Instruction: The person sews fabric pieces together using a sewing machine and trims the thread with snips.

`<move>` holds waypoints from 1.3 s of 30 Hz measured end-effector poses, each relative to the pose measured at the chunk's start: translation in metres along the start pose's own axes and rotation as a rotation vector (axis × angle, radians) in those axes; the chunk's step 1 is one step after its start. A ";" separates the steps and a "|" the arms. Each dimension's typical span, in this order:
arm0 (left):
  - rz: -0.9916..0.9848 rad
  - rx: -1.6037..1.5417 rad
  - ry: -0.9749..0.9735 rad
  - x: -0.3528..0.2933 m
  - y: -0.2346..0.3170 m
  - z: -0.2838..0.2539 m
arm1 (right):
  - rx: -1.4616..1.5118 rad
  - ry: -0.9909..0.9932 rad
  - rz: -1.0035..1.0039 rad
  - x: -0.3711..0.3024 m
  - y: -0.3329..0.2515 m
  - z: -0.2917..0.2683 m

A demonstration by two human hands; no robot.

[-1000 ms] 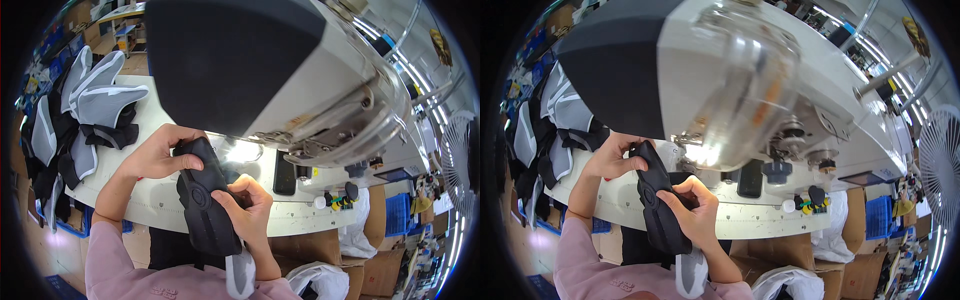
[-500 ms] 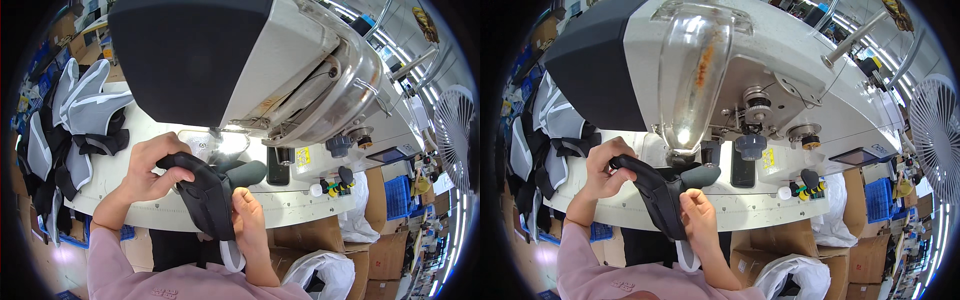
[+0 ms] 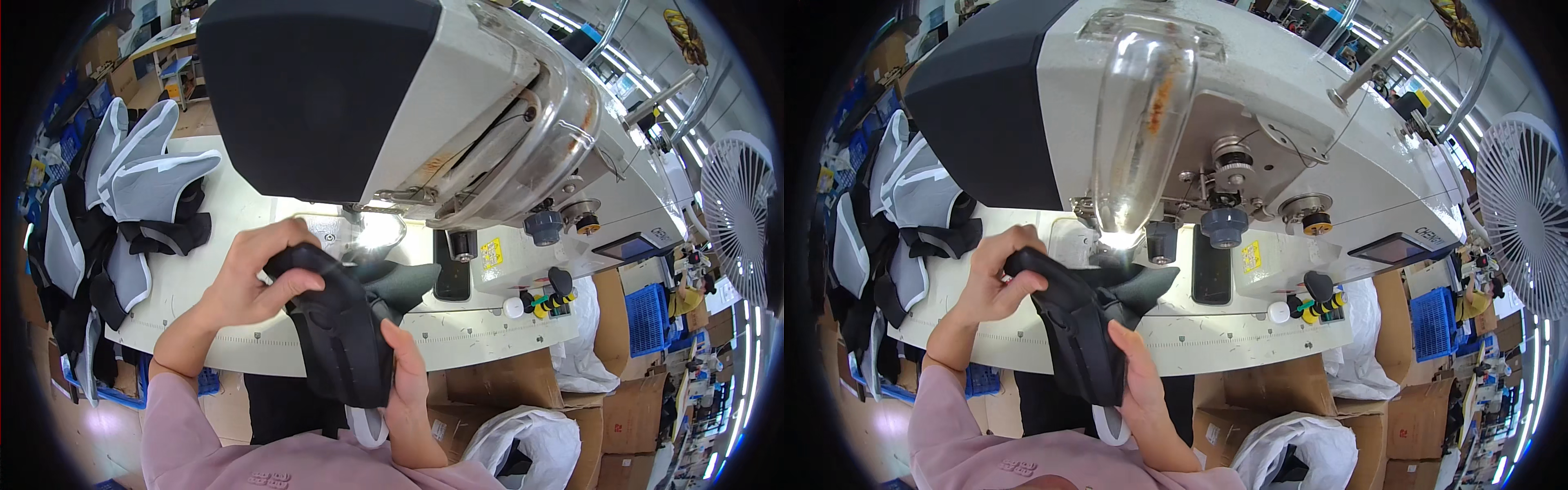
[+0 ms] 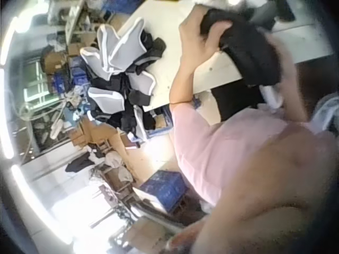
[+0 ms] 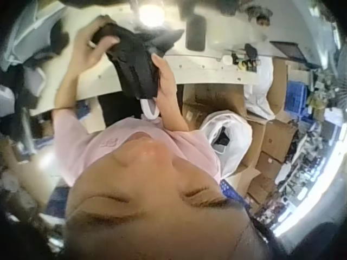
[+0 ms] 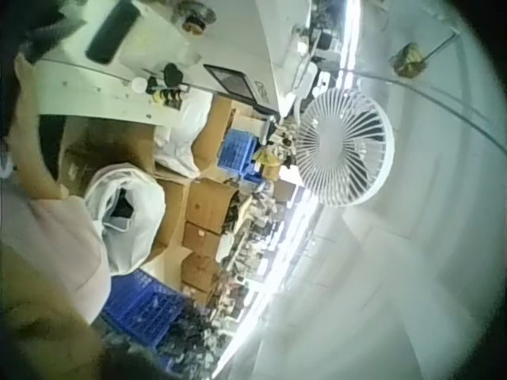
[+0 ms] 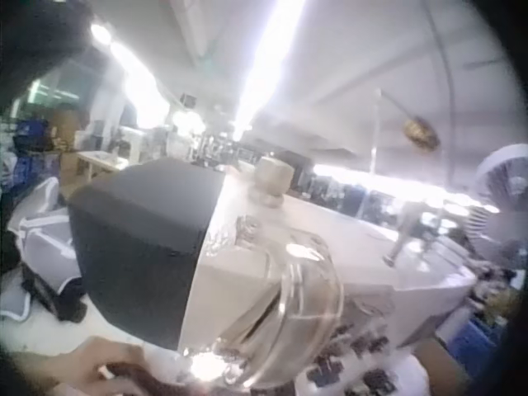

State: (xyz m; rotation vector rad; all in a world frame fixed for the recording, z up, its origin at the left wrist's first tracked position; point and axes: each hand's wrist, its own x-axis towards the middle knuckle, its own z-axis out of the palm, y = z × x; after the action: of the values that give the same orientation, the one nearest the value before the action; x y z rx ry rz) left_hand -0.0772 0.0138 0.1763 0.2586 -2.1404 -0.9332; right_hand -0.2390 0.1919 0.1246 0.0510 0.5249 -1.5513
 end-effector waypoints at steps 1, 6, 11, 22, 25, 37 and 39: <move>-0.034 -0.045 -0.013 0.002 -0.003 0.001 | 0.055 -0.041 -0.002 0.000 -0.002 0.004; -0.212 -0.326 -0.064 0.010 -0.019 0.008 | 0.179 -0.092 0.057 0.009 0.000 0.008; -0.211 -0.248 -0.051 0.007 -0.018 -0.003 | -0.528 0.255 -0.424 0.003 -0.008 -0.002; -0.187 -0.234 -0.076 0.005 0.004 -0.005 | -1.303 -0.110 -0.627 0.013 -0.026 0.037; -0.320 -0.223 -0.083 0.008 -0.001 -0.003 | -1.239 -0.013 -0.768 0.025 -0.018 0.036; -0.348 -0.198 0.162 0.036 -0.062 0.030 | -1.014 0.025 -0.584 0.067 -0.040 0.017; -0.309 -0.151 0.168 0.039 -0.071 0.030 | -0.970 0.114 -0.625 0.074 -0.033 0.016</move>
State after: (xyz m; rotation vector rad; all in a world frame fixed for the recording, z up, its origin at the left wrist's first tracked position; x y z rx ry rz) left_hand -0.1337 -0.0382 0.1369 0.5824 -1.8966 -1.1984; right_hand -0.2705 0.1157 0.1221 -0.8378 1.4306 -1.7285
